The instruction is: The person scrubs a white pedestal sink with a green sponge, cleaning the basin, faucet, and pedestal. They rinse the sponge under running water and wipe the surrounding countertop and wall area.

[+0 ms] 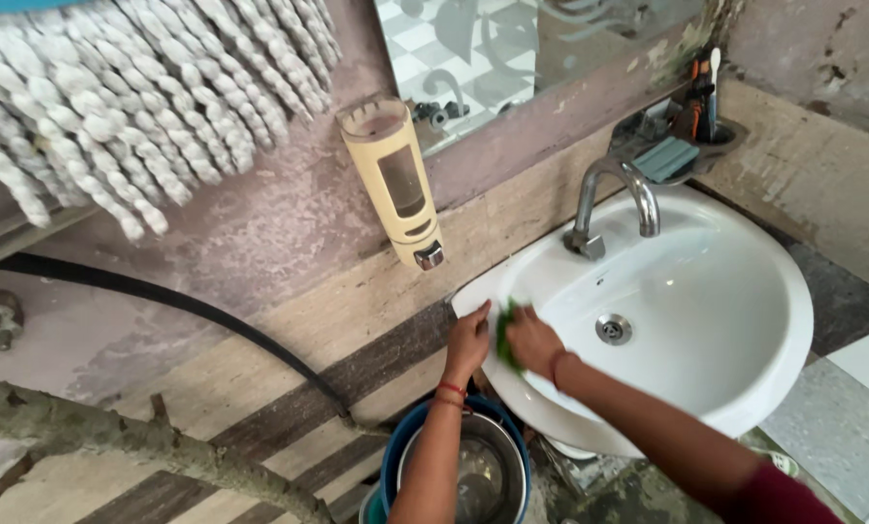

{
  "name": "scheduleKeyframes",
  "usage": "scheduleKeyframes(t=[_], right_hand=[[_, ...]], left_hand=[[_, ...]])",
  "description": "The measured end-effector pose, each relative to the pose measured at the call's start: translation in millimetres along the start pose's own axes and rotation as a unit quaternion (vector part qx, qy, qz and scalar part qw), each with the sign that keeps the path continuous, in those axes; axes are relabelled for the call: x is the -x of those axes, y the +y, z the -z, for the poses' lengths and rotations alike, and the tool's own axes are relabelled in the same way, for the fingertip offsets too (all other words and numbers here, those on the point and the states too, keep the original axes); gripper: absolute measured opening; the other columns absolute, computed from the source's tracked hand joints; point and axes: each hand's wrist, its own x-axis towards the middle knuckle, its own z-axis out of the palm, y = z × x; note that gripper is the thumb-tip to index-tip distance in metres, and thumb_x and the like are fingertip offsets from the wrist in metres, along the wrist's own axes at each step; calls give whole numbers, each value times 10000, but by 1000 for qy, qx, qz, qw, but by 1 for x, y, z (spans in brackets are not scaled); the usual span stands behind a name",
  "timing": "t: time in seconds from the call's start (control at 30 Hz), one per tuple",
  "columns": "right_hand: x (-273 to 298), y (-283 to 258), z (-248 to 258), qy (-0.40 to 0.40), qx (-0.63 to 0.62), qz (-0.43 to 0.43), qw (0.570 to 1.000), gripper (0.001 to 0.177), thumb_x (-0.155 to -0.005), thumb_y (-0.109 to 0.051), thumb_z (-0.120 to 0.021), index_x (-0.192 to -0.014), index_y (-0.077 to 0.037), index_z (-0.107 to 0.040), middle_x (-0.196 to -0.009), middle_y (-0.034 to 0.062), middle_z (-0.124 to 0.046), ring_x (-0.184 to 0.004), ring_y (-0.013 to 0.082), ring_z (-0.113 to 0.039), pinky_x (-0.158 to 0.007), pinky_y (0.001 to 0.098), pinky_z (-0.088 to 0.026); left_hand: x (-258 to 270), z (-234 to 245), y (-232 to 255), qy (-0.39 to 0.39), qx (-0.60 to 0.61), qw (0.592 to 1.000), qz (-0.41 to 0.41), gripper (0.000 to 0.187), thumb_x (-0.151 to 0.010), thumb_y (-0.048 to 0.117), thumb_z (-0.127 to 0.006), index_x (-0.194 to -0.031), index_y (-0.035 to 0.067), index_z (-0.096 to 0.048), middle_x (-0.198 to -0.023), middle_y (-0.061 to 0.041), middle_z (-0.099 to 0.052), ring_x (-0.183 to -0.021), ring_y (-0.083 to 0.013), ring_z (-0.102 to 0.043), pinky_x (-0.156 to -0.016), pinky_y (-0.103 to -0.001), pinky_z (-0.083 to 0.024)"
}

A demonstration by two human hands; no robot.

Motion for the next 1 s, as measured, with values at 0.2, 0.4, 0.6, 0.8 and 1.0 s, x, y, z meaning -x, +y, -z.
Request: scheduleKeyframes(t=[0.2,0.4,0.6,0.8,1.0], right_hand=[[-112,125,11,-81,-86,-290,950,302,-979,-161,-519,-1148,19,-693,-1198,235,-649,-1024,334,-704,-821,436,-599],[-75,25,9,16,46,-170,984,265,-942,-140,-550,-1100,10,-700,-1152,247,-672,-1088,371,-655,-963,486,-508],[-49,-17,23,-87,10,-98,991,238,-907,-128,-580,-1052,9,-710,-1125,254,-691,-1151,381,-617,-1111,498,-426],[-52,-67,13,119,-48,-158,979,358,-851,-172,-598,-1127,27,-710,-1178,306,-651,-1083,393,-617,-911,483,-483],[-65,-116,31,69,-145,-139,977,319,-968,-212,-597,-1213,-37,-703,-1368,146,-617,-1387,343,-476,-1193,450,-392]], left_hand=[[8,14,20,-24,-9,997,75,424,-1008,91,-523,-1410,170,-633,-1275,-218,-674,-1163,-332,-656,-999,-360,-507],[6,21,-3,7,171,985,9,409,-989,20,-524,-1372,84,-653,-1354,-118,-697,-1222,-180,-670,-1038,-294,-491],[33,6,-53,207,303,925,96,337,-1014,41,-564,-1329,-20,-670,-1320,-176,-718,-1216,-232,-696,-1047,-332,-531],[31,-10,-66,194,388,888,151,397,-1016,120,-553,-1378,-28,-619,-1365,-173,-680,-1270,-281,-651,-1079,-365,-496],[38,21,-65,197,330,915,123,471,-1041,241,-533,-1434,-16,-566,-1497,-171,-568,-1369,-294,-557,-1133,-398,-428]])
